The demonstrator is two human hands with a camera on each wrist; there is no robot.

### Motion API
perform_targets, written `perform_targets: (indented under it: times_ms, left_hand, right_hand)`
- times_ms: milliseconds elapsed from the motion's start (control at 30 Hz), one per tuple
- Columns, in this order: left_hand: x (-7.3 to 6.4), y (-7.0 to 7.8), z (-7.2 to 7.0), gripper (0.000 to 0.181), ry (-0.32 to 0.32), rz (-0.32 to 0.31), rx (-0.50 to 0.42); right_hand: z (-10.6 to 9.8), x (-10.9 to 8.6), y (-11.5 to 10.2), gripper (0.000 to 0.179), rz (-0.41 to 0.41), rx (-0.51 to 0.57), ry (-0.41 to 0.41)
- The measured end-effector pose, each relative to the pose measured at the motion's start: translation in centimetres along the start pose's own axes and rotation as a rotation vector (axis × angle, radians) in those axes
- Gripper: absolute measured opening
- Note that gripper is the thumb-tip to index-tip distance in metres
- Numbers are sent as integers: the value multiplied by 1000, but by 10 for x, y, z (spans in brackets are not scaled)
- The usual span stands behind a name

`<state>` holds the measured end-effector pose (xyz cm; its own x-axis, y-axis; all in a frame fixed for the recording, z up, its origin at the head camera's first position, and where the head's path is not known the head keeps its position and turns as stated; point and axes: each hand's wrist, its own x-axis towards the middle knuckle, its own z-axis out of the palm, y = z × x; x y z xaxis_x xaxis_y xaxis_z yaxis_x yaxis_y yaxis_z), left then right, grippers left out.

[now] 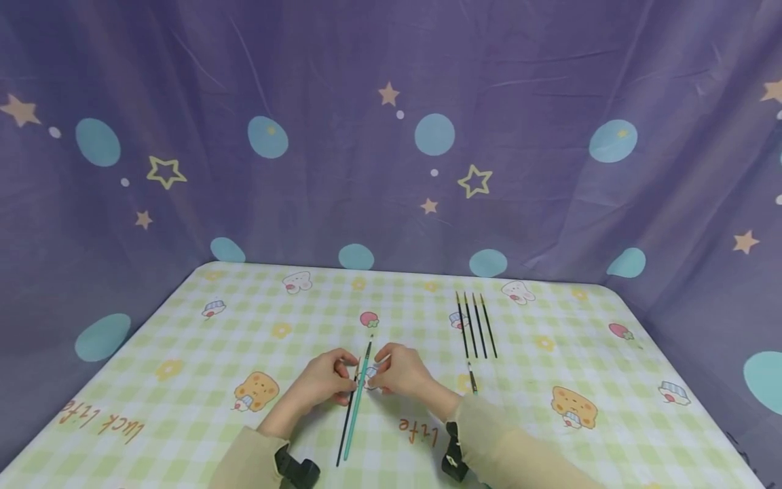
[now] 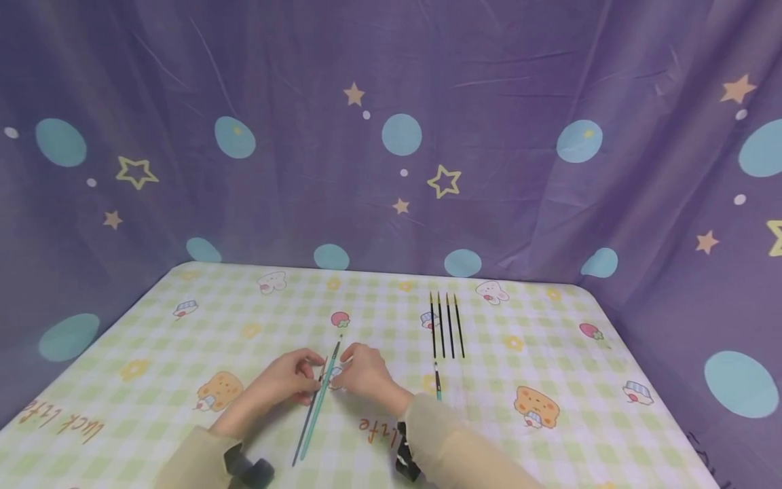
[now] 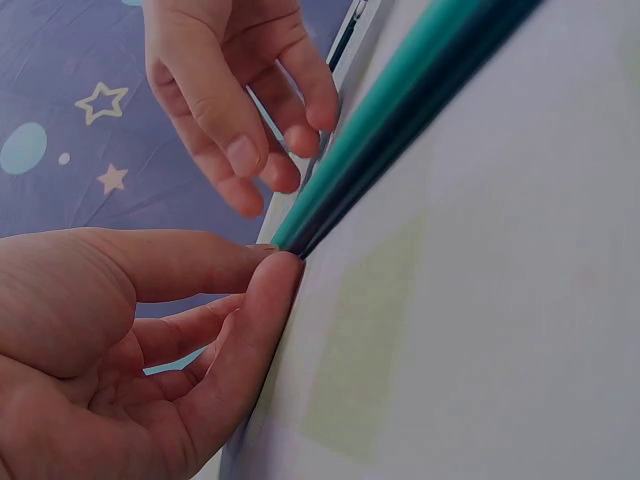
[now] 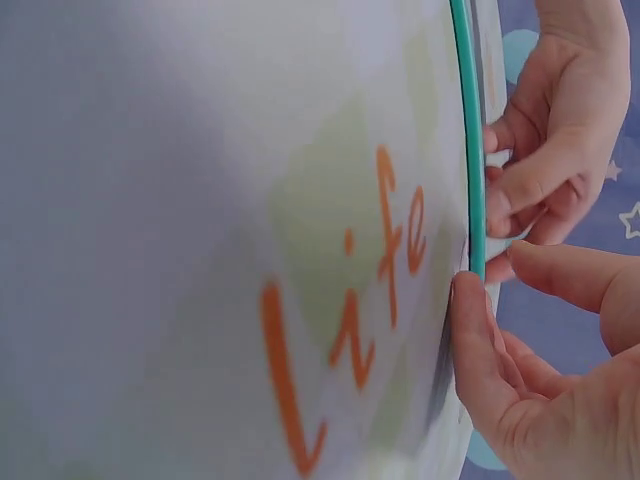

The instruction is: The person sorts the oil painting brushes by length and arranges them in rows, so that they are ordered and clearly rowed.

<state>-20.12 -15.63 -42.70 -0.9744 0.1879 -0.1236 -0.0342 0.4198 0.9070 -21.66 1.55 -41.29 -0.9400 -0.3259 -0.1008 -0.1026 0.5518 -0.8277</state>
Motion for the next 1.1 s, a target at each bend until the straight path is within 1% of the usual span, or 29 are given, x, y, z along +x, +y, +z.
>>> perform_targets:
  times_ms: [233, 467, 733, 867, 1100]
  left_hand:
    - [-1, 1, 0, 36, -2, 2, 6]
    - [-1, 0, 0, 37, -7, 9, 9]
    - [-1, -2, 0, 37, -13, 15, 2]
    - [-1, -3, 0, 37, -8, 7, 4]
    - [0, -3, 0, 38, -6, 1, -6]
  right_hand:
    - [11, -3, -4, 40, -27, 1, -18]
    - [18, -4, -7, 49, 15, -66, 8]
    - [22, -5, -9, 50, 13, -110, 25]
    - [22, -5, -11, 51, 22, -141, 32]
    - [24, -3, -16, 56, 67, -230, 86]
